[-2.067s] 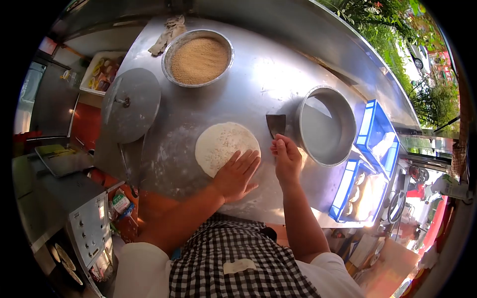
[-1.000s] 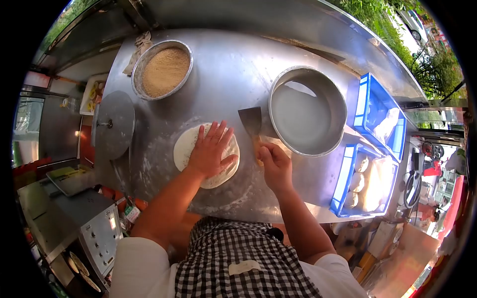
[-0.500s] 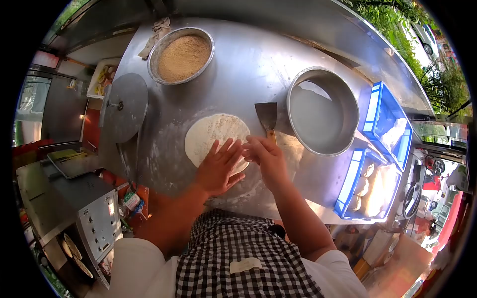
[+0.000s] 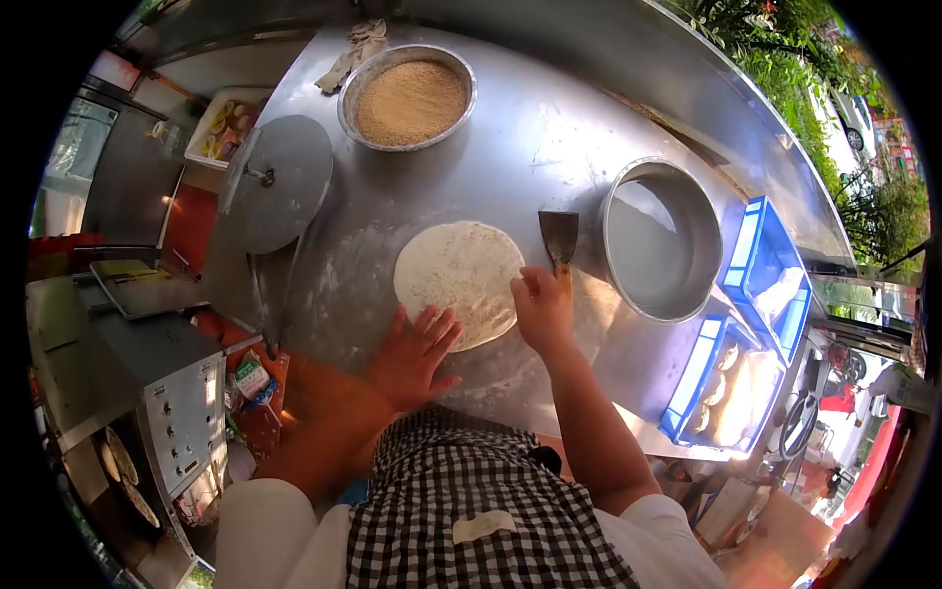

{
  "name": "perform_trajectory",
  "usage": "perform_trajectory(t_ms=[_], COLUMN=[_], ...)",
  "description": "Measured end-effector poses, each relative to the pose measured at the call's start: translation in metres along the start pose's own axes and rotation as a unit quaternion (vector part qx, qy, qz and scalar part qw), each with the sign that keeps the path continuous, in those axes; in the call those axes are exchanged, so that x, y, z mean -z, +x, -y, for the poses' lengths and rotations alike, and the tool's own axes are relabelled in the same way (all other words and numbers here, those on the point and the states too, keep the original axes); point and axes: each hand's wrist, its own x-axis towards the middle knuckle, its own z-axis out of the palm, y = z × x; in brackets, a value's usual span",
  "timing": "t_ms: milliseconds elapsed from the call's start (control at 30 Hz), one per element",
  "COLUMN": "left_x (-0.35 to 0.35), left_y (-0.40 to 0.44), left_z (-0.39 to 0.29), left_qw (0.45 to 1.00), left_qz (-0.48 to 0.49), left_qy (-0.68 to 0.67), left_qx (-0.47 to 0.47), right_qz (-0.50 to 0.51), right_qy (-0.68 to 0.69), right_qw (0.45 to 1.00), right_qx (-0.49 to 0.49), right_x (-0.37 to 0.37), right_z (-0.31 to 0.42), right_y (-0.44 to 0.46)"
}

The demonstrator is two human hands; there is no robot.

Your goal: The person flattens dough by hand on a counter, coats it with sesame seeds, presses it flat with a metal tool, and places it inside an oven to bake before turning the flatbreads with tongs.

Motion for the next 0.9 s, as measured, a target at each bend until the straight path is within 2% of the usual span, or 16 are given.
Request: perform_trajectory(t_ms=[133, 233, 333, 433, 533, 633, 733, 833, 900], left_x=[-0.001, -0.022, -0.019, -0.019, 0.000, 0.017, 0.017, 0.022, 0.021], left_y=[0.022, 0.017, 0.013, 0.006, 0.008, 0.000, -0.003, 0.004, 0.013], left_z=[-0.022, -0.015, -0.011, 0.002, 0.008, 0.017, 0.029, 0.034, 0.031], left_qw=[0.997, 0.999, 0.997, 0.999, 0.994, 0.974, 0.943, 0.898, 0.811], left_qz=[-0.050, -0.016, -0.055, -0.033, -0.044, -0.162, -0.226, -0.263, -0.264], left_qy=[-0.055, -0.038, -0.053, -0.024, -0.087, -0.125, -0.195, -0.299, -0.461], left_qx=[-0.019, -0.004, 0.017, 0.006, 0.051, 0.100, 0.146, 0.187, 0.244], right_qz=[0.008, 0.017, 0.038, 0.100, 0.086, 0.112, 0.127, 0.164, 0.176], right_qy=[-0.133, -0.206, -0.186, -0.206, -0.184, -0.069, 0.174, 0.243, 0.201], right_qw=[0.991, 0.978, 0.980, 0.968, 0.978, 0.982, 0.952, 0.910, 0.913], right_qx=[0.001, -0.008, -0.061, -0.100, -0.050, -0.134, -0.218, -0.292, -0.309], right_x=[-0.007, -0.008, -0.009, -0.001, -0.002, 0.007, 0.009, 0.017, 0.015], right_z=[-0.017, -0.009, -0.010, 0.003, -0.003, 0.000, 0.003, 0.027, 0.028], right_y=[-0.001, 0.001, 0.014, 0.027, 0.030, 0.032, 0.034, 0.036, 0.041])
